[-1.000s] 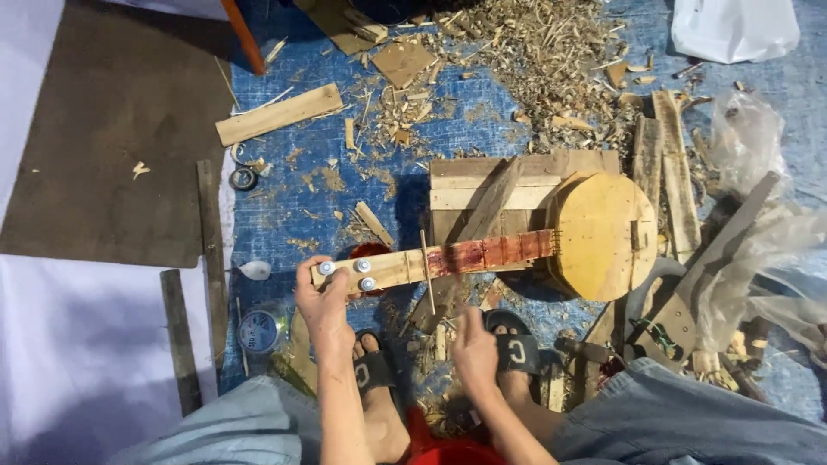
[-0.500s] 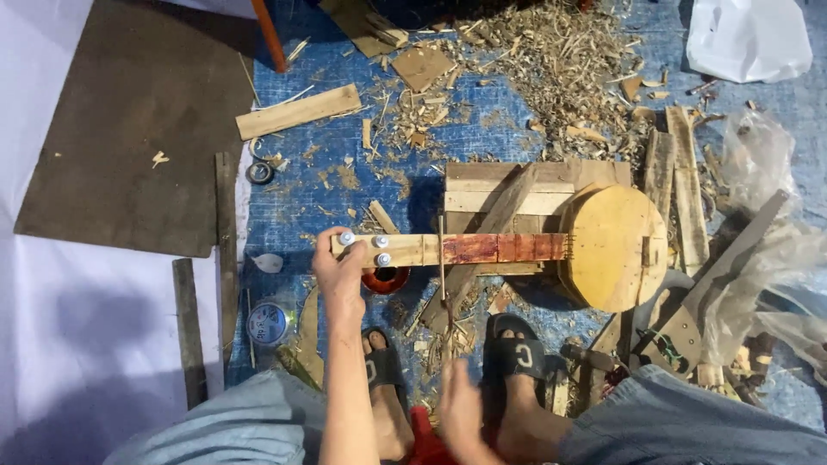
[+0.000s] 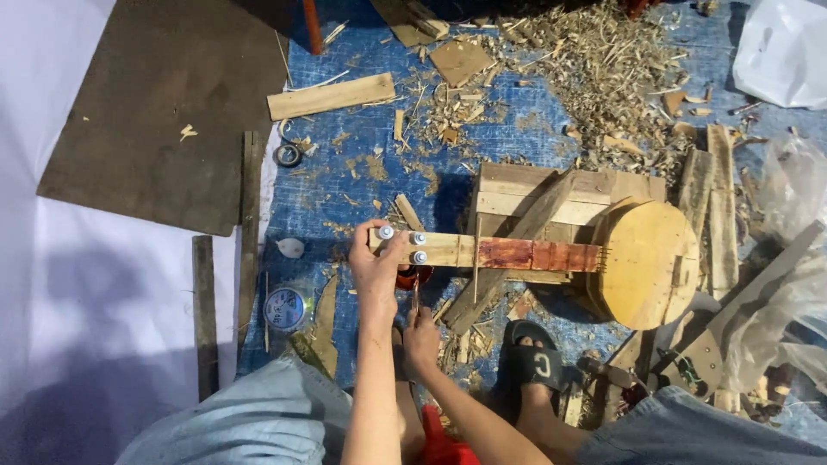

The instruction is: Applying red stain to the wooden neck of a handmade stringed instrument using a small brush.

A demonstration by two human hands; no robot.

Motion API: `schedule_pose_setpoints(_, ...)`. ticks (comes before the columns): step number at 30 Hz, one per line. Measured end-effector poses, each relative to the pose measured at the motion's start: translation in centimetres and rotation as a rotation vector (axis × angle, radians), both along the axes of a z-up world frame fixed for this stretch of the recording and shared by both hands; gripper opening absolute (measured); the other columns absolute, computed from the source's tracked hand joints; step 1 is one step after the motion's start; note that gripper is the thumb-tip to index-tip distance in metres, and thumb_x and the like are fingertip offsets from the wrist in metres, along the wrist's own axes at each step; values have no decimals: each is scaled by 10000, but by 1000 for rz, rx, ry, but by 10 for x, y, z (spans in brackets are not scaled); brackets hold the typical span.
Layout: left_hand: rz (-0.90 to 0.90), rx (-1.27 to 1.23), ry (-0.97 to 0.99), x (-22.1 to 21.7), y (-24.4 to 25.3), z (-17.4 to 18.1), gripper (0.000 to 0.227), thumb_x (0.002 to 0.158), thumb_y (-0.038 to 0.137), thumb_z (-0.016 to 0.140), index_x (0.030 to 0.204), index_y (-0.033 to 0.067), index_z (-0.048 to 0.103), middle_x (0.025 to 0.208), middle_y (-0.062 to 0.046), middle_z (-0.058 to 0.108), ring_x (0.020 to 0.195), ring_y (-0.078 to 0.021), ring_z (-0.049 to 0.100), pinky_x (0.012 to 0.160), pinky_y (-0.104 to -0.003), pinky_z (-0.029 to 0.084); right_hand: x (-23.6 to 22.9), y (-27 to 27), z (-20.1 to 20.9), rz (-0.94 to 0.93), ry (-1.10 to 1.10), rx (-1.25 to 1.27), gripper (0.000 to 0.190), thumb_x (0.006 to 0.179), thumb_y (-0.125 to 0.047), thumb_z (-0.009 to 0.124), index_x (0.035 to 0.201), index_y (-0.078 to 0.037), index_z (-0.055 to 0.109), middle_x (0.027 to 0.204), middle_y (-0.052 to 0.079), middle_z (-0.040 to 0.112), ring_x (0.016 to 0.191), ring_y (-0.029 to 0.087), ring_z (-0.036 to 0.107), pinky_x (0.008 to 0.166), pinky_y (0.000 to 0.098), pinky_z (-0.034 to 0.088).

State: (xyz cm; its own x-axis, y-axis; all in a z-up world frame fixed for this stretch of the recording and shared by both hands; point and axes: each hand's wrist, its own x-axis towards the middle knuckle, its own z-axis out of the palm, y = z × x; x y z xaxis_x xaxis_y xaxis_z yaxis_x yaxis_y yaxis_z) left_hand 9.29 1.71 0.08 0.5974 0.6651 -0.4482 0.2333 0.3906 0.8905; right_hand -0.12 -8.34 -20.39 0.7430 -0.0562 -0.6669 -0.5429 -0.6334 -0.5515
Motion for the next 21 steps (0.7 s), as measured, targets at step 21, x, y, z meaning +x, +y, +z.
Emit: schedule_pose_setpoints(21,-58,-41,-157,-4,5,-9,314,863,182,749,1128,64,627,942,-81,668,718,-151,626,541,-247,515,6,-23,80,-193,241,279,334,1050,-270,462,1130,-53,704,868,80,651,698,142,584,566,262,446)
